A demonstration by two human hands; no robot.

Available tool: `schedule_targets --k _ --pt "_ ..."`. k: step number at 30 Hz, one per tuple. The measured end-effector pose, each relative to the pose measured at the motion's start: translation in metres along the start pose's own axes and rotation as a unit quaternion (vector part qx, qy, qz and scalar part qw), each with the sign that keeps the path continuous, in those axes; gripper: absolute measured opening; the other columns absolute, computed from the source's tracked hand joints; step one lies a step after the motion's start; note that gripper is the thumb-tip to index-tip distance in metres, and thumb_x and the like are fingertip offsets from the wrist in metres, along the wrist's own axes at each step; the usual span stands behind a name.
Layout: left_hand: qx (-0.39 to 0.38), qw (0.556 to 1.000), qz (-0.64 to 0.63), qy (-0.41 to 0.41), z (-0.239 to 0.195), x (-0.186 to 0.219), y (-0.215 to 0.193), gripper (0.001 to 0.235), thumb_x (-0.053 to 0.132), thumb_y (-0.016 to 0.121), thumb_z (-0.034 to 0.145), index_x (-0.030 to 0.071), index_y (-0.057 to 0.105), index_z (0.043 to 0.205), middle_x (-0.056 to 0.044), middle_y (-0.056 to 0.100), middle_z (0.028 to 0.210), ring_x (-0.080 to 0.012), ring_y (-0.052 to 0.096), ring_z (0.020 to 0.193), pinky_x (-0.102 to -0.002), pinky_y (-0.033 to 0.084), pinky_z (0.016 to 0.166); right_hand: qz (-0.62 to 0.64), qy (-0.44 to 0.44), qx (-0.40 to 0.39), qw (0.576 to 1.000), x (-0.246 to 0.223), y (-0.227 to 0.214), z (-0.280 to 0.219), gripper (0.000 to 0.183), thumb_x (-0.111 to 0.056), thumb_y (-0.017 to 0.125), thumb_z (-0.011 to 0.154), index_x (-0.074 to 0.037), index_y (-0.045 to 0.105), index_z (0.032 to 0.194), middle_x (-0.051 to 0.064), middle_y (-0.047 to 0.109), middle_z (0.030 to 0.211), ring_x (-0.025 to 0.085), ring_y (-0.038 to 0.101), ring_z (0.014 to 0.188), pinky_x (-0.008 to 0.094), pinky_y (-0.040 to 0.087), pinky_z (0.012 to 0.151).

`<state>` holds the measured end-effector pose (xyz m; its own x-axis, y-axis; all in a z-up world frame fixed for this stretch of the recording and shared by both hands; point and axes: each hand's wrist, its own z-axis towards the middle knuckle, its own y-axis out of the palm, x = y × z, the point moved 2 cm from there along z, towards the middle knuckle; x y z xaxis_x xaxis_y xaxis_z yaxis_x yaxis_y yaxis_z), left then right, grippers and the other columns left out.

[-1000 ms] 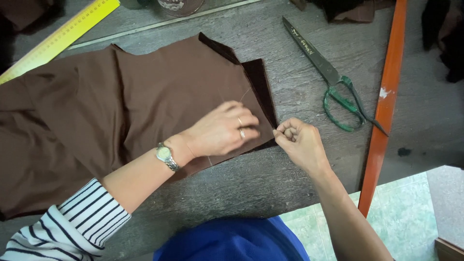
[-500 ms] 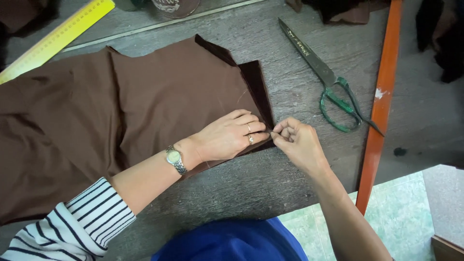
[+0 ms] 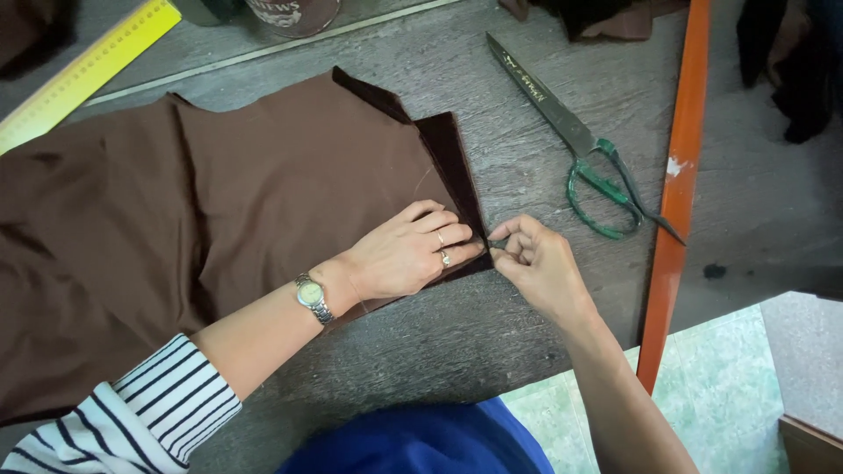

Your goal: The person is preparing a piece of brown fabric by smoothing it out on a table, marking it with white chalk using a ruler for guidance, and then cutting along the marked lines with large tailor's shears.

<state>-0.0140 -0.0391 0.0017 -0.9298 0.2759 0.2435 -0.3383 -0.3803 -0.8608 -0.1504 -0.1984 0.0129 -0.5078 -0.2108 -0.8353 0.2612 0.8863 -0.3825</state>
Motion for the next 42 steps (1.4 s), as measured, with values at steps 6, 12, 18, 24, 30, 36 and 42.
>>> schedule_targets --k 6,12,18,24,30,36,42 --pt "0.002 1.0 -0.005 0.002 0.001 0.0 0.0 0.024 0.013 0.047 0.092 0.007 0.059 0.112 -0.008 0.054 0.113 -0.0255 0.048 0.107 -0.045 0.035 0.101 0.002 0.008 0.009 1.0 -0.004 0.0 -0.002 0.027 0.005 0.058 0.078 -0.004 0.062 0.102 0.004 0.051 0.058 0.008 0.052 0.048 0.022 0.044 0.046" --pt "-0.003 1.0 -0.008 -0.001 0.002 0.0 -0.002 0.024 0.013 0.05 0.091 0.006 0.06 0.112 -0.009 0.055 0.117 -0.0263 0.048 0.108 -0.046 0.035 0.102 0.024 0.003 0.019 1.0 0.008 0.0 0.001 0.02 0.003 0.059 0.081 -0.005 0.064 0.099 0.004 0.052 0.058 0.008 0.054 0.048 0.021 0.044 0.045" --pt "0.001 1.0 -0.014 -0.003 0.002 -0.001 -0.001 0.025 0.016 0.049 0.093 0.007 0.061 0.113 -0.009 0.057 0.115 -0.0263 0.049 0.107 -0.047 0.035 0.102 0.039 0.002 0.019 0.999 0.012 0.0 0.003 0.016 -0.001 0.062 0.085 -0.005 0.064 0.101 0.004 0.052 0.058 0.007 0.053 0.049 0.02 0.044 0.045" --pt "0.015 1.0 -0.021 -0.001 0.001 0.0 -0.002 0.025 0.017 0.048 0.095 0.006 0.063 0.112 -0.009 0.06 0.114 -0.0276 0.052 0.107 -0.047 0.038 0.102 0.015 0.004 0.018 1.0 0.005 0.0 0.005 0.016 -0.001 0.064 0.083 -0.003 0.064 0.098 0.003 0.052 0.058 0.008 0.053 0.048 0.022 0.044 0.044" --pt "0.025 0.999 -0.024 -0.001 0.003 0.001 -0.004 0.028 0.017 0.042 0.099 0.004 0.064 0.109 -0.01 0.062 0.113 -0.0279 0.054 0.105 -0.048 0.041 0.101 0.01 -0.009 0.027 1.0 0.003 0.0 0.004 0.013 0.0 0.065 0.081 -0.004 0.065 0.094 0.003 0.051 0.056 0.008 0.055 0.047 0.022 0.045 0.042" --pt "0.03 0.999 -0.024 -0.006 0.005 0.001 -0.003 0.029 0.019 0.041 0.1 0.004 0.065 0.108 -0.01 0.062 0.113 -0.0285 0.055 0.105 -0.048 0.042 0.1 0.017 -0.013 0.029 0.999 0.003 -0.001 0.004 0.013 -0.001 0.065 0.081 -0.006 0.069 0.092 0.002 0.05 0.054 0.007 0.056 0.044 0.022 0.045 0.039" --pt "0.032 0.999 -0.027 -0.01 0.008 0.001 -0.005 0.029 0.018 0.041 0.1 0.003 0.065 0.105 -0.011 0.062 0.108 -0.029 0.056 0.102 -0.048 0.042 0.099 0.044 -0.013 0.009 0.999 0.007 -0.002 0.009 0.016 0.0 0.065 0.08 -0.003 0.069 0.095 0.003 0.048 0.054 0.007 0.053 0.046 0.023 0.045 0.04"
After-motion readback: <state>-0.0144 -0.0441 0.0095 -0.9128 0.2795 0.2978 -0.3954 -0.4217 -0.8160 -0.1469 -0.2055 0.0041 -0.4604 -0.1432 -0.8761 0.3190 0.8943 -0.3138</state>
